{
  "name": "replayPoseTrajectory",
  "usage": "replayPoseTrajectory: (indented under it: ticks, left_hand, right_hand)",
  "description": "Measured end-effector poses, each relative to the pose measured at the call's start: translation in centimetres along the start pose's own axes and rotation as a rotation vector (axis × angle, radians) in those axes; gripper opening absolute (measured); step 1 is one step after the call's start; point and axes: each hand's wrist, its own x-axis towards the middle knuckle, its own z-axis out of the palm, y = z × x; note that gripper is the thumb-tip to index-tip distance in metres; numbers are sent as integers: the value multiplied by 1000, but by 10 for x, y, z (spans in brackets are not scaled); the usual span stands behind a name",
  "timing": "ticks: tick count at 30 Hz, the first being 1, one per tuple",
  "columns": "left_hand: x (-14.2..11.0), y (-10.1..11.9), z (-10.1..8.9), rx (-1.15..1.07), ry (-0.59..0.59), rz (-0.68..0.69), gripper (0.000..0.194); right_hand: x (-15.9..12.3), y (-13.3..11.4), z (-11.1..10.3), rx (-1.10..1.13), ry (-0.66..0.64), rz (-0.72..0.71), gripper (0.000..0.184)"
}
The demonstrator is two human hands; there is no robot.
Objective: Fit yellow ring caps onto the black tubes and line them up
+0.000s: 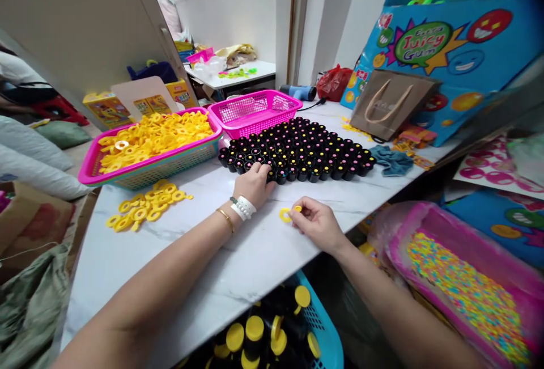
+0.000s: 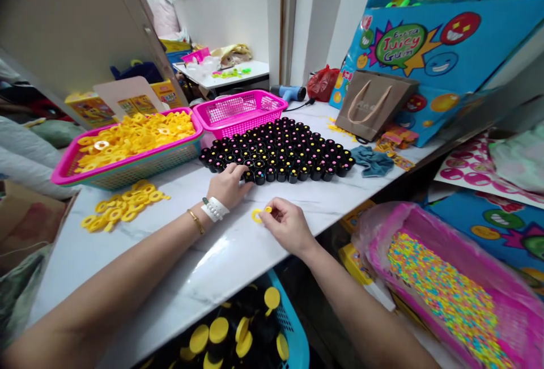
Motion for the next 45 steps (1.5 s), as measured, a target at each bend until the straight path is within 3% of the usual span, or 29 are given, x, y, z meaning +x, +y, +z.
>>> replayPoseTrajectory:
  ticks: [5, 9, 13, 16, 19, 28, 33, 38, 42, 45]
  left_hand:
    - [-19, 6, -7, -156, 91, -67, 27]
    - [-53, 4, -18, -396, -30, -165, 29]
    - [-73, 3, -16, -594, -91, -186, 40]
    - [-73, 3, -11, -592, -69, -128, 29]
    - [-72, 2, -9, -568, -57, -111, 26]
    - [-72, 5, -18, -593, -203, -84, 19]
    - [-73, 3, -27, -707, -239, -90, 29]
    - [-73, 2, -27, -863, -366, -178, 33]
    - [-82, 10, -26, -788, -227, -198, 25]
    - [-86, 14, -23, -692, -108, -167, 32]
  right_hand:
    - [3, -2, -3, 169, 43, 103, 25]
    - [12, -10, -8, 271, 12, 206, 30]
    - [32, -20, -2, 318, -162, 251, 33]
    - [46, -25, 10, 261, -215, 227, 28]
    - [52, -29, 20, 162, -130, 179, 24]
    - [45, -27, 33, 108, -97, 175, 28]
    - [42, -21, 34, 120, -118, 186, 30]
    - [39, -23, 33, 84, -163, 165, 29]
    - [38, -20, 31, 114, -197, 162, 31]
    - [35, -15, 31, 166, -169, 137, 29]
